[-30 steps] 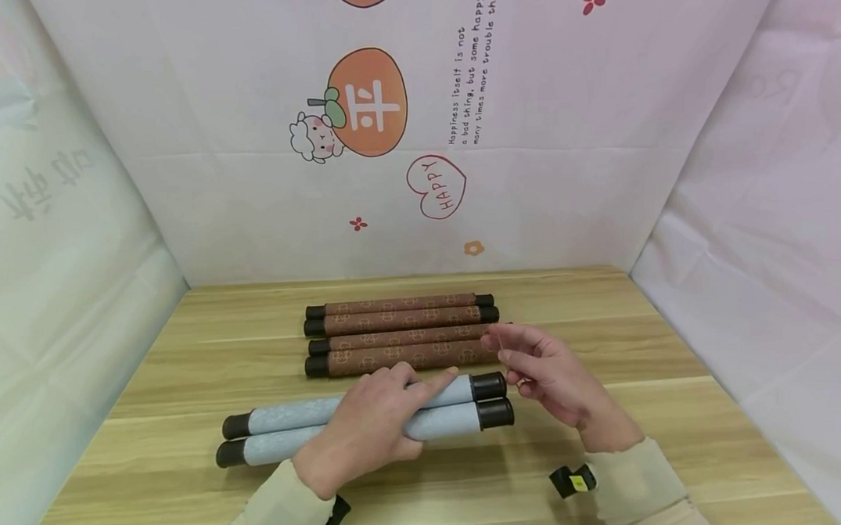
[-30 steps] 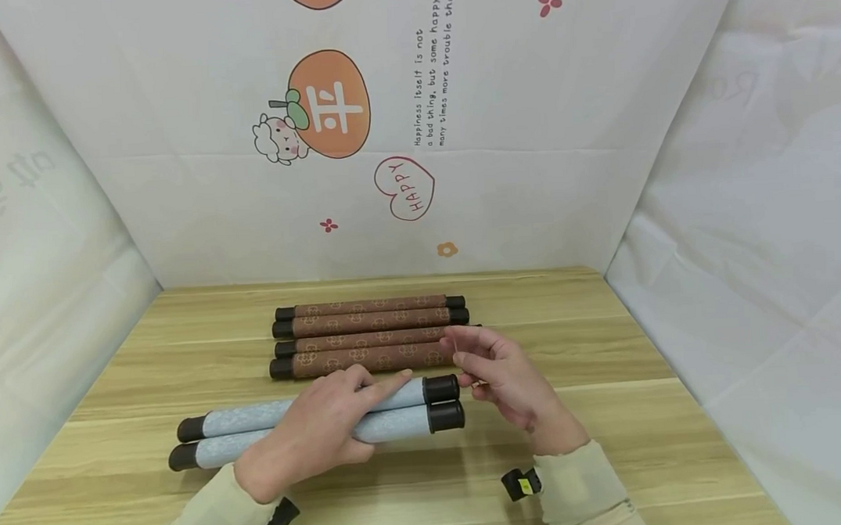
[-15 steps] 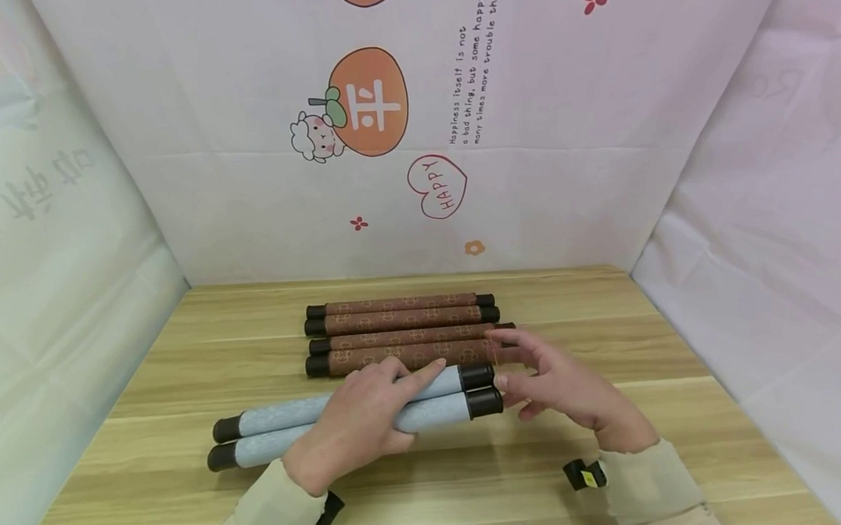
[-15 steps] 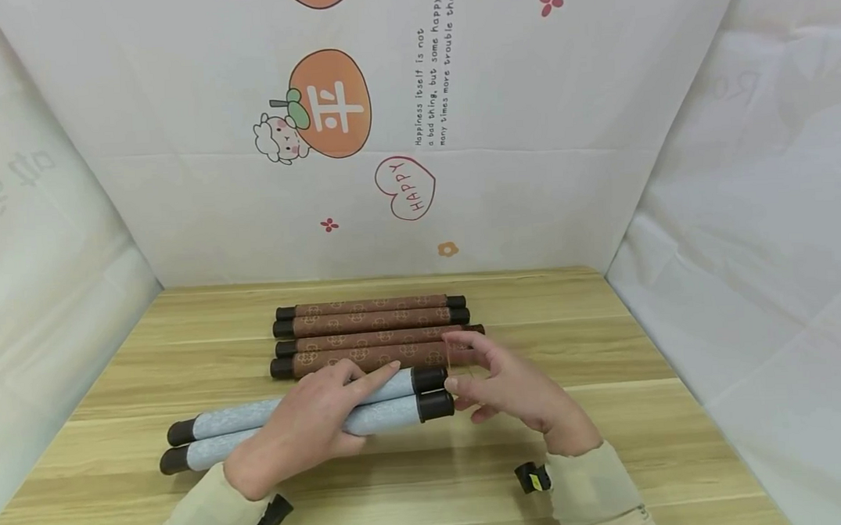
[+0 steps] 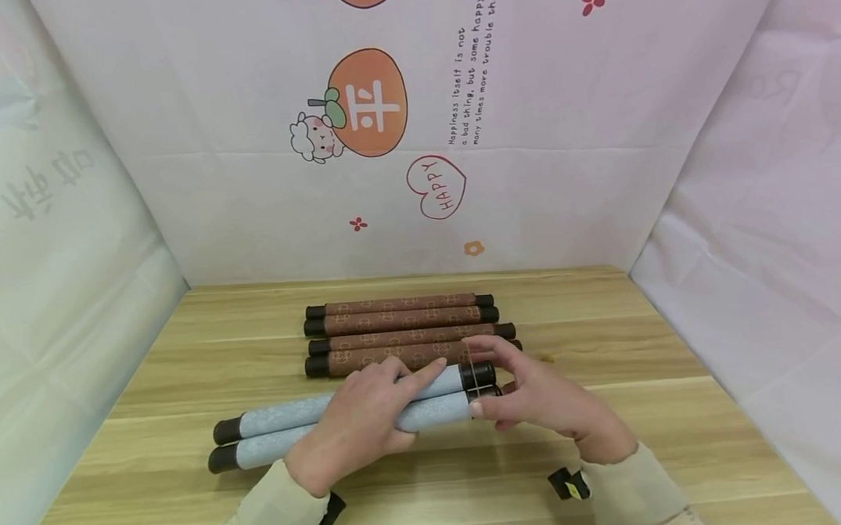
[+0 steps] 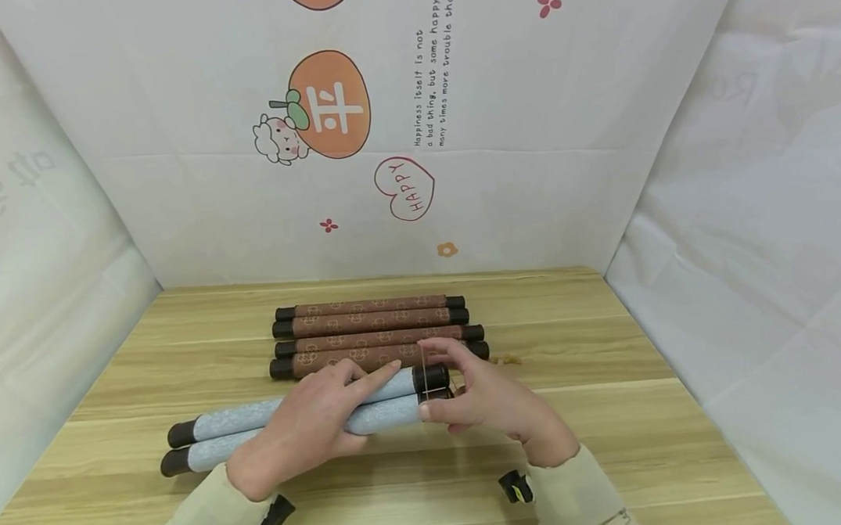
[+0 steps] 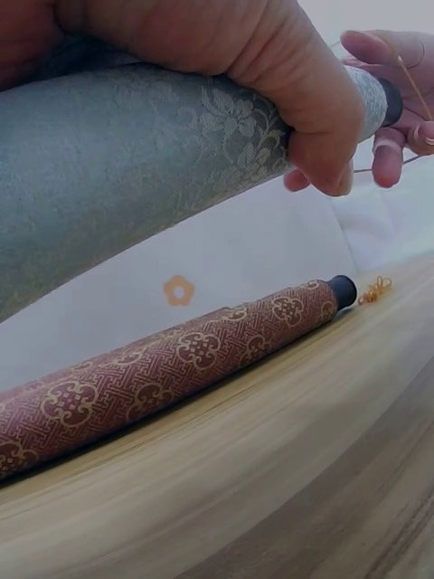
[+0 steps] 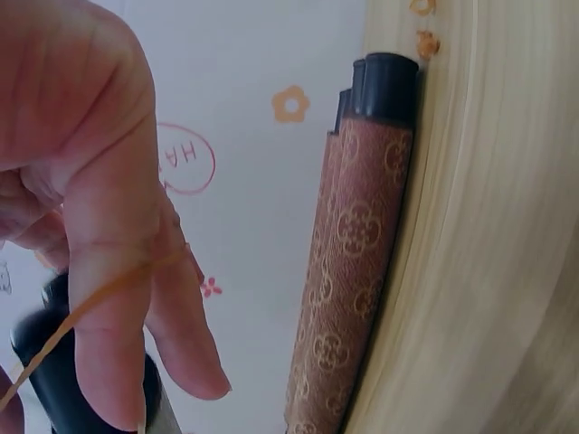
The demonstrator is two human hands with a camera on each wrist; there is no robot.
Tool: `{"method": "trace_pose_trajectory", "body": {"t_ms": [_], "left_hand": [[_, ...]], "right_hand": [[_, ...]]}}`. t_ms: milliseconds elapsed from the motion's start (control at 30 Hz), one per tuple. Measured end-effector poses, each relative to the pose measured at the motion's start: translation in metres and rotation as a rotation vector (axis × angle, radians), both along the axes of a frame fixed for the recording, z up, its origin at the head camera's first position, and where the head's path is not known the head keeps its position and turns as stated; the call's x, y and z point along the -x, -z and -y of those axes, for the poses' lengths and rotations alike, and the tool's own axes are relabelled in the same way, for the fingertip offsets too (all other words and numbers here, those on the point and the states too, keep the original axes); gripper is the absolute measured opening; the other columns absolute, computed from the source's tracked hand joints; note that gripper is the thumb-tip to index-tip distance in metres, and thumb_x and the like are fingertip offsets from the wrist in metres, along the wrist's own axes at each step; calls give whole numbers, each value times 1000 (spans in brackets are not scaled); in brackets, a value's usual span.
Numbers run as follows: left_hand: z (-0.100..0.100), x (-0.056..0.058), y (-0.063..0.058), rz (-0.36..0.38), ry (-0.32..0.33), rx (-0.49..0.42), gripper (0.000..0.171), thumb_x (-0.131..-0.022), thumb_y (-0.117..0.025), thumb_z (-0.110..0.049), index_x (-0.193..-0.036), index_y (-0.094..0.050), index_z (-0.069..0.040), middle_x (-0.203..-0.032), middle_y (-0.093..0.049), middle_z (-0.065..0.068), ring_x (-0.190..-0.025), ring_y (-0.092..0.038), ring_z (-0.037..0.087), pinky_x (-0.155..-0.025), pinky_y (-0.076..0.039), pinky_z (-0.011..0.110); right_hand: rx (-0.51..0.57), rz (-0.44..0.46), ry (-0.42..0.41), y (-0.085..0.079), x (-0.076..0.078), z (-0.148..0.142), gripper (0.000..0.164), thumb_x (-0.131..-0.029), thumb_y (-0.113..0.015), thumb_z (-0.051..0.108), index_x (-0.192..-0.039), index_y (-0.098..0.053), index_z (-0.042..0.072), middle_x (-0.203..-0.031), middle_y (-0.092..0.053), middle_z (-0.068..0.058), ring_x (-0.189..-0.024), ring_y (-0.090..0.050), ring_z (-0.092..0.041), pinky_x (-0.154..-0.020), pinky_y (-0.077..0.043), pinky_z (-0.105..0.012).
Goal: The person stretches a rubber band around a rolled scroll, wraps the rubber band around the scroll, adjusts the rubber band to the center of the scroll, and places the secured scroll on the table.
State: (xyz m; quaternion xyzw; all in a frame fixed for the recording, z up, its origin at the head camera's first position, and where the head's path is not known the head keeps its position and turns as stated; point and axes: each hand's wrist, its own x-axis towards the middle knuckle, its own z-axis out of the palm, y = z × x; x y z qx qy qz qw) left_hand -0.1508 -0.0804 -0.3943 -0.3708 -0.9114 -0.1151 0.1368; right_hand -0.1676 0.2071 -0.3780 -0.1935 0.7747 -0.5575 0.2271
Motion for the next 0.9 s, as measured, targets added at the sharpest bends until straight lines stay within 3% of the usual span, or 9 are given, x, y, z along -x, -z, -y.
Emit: {"method": "trace_pose_trajectory", "body": {"t_ms": [200,367,533,733,900], "left_hand": [[-2,-1,1,-32,11,-8,96,-75,-88,-31,-160,-43,-30,-106,-64,-2,-80,-61,13,-67,-50,28],[-3,-2,1,-36,13,-6,97,-76,-88,-32,-161,-42,-30,-106,-64,-2,-80,-60,13,-67,-49,29],[-5,-3,1,-55,10,26,96,-77,-87,-36,-161,-41,-30,-105,-63,-2,-79,-60,13,-67,-51,30],[-8,-3,0,-95,2,59,99,-76,-88,-38,-162,-40,-31,-96,-59,-1,-67,-51,11,-60,-44,28],[-11,-3,-1,-61,-9,96,108,-75,-92,-40,-164,-31,-38,-91,-55,-2,-64,-44,10,-56,-39,26]], "right_hand": [[-1,-37,-27,1,-1,8,83,-92,-80,21,-159,-32,24,-155,-40,-21,-92,-68,-32,-69,-62,-48],[-7,-42,-32,0,-2,12,84,-91,-81,20,-160,-32,20,-148,-49,-23,-85,-68,-30,-67,-62,-52],[-39,-52,-17,-1,-2,14,85,-90,-83,23,-160,-35,21,-124,-61,-23,-74,-67,-28,-66,-61,-53],[-69,-49,-3,-2,-2,15,82,-88,-84,25,-157,-40,25,-116,-62,-22,-74,-65,-28,-64,-61,-52],[-109,-46,9,-4,-3,15,81,-87,-85,29,-155,-43,30,-116,-62,-20,-74,-65,-28,-64,-61,-53]]}}
